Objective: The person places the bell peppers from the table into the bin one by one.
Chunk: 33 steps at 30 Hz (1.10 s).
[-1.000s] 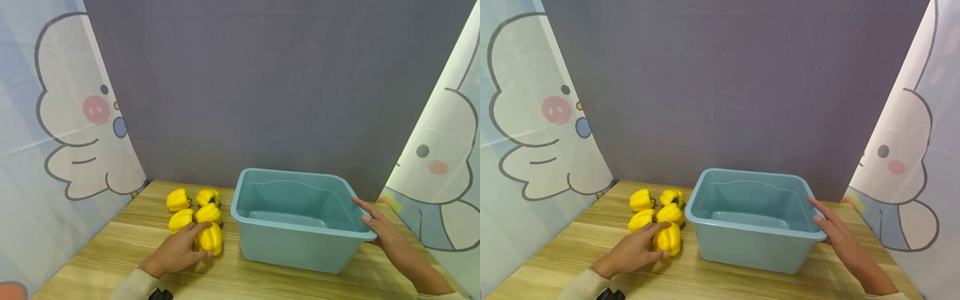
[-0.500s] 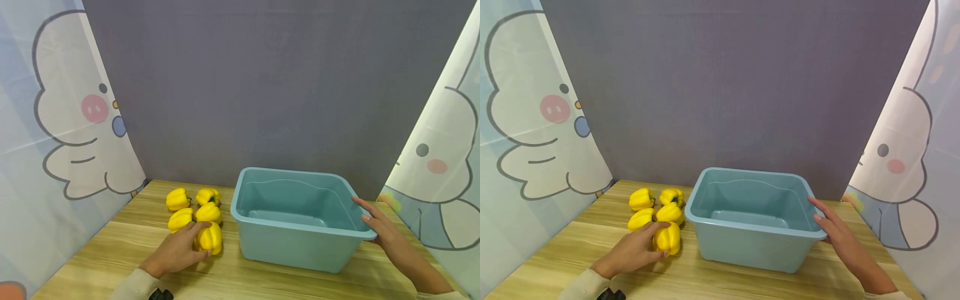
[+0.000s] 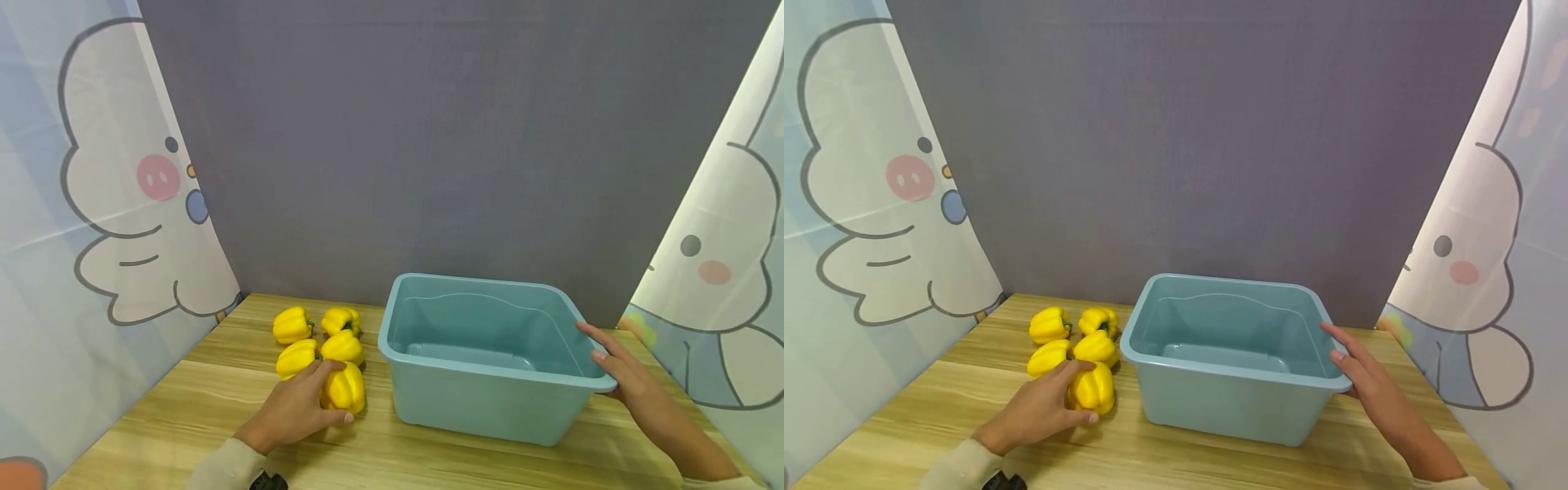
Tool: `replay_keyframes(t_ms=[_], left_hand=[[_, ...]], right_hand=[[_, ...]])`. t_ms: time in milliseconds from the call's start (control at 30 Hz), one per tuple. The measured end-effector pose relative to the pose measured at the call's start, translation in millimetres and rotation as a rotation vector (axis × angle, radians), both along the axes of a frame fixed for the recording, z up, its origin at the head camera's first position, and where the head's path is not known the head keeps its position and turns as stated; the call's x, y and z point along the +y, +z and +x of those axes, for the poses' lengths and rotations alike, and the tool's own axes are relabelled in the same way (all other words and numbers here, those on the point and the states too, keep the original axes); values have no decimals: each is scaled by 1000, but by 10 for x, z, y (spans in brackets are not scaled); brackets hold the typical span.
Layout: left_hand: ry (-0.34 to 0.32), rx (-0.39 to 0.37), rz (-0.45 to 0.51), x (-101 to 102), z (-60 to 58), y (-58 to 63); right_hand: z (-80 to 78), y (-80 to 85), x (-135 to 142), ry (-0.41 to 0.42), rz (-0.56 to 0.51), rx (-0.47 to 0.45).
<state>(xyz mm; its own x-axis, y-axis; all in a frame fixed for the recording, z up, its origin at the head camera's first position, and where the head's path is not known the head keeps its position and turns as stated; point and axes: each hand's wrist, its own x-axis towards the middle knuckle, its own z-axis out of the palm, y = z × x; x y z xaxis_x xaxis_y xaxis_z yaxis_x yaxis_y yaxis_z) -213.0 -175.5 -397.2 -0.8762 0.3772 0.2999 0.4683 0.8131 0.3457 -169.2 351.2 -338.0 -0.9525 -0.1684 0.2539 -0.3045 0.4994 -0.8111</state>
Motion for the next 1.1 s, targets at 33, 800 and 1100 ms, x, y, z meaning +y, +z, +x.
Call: replay_keyframes(t_ms=[33, 800, 1100], left_hand=[[6, 6, 1, 8, 0, -5], [64, 66, 69, 46, -21, -37], [90, 105, 162, 44, -31, -20]], right_hand=[[1, 2, 0, 0, 0, 0], [-30, -26, -4, -24, 5, 6], [10, 12, -21, -15, 13, 14]])
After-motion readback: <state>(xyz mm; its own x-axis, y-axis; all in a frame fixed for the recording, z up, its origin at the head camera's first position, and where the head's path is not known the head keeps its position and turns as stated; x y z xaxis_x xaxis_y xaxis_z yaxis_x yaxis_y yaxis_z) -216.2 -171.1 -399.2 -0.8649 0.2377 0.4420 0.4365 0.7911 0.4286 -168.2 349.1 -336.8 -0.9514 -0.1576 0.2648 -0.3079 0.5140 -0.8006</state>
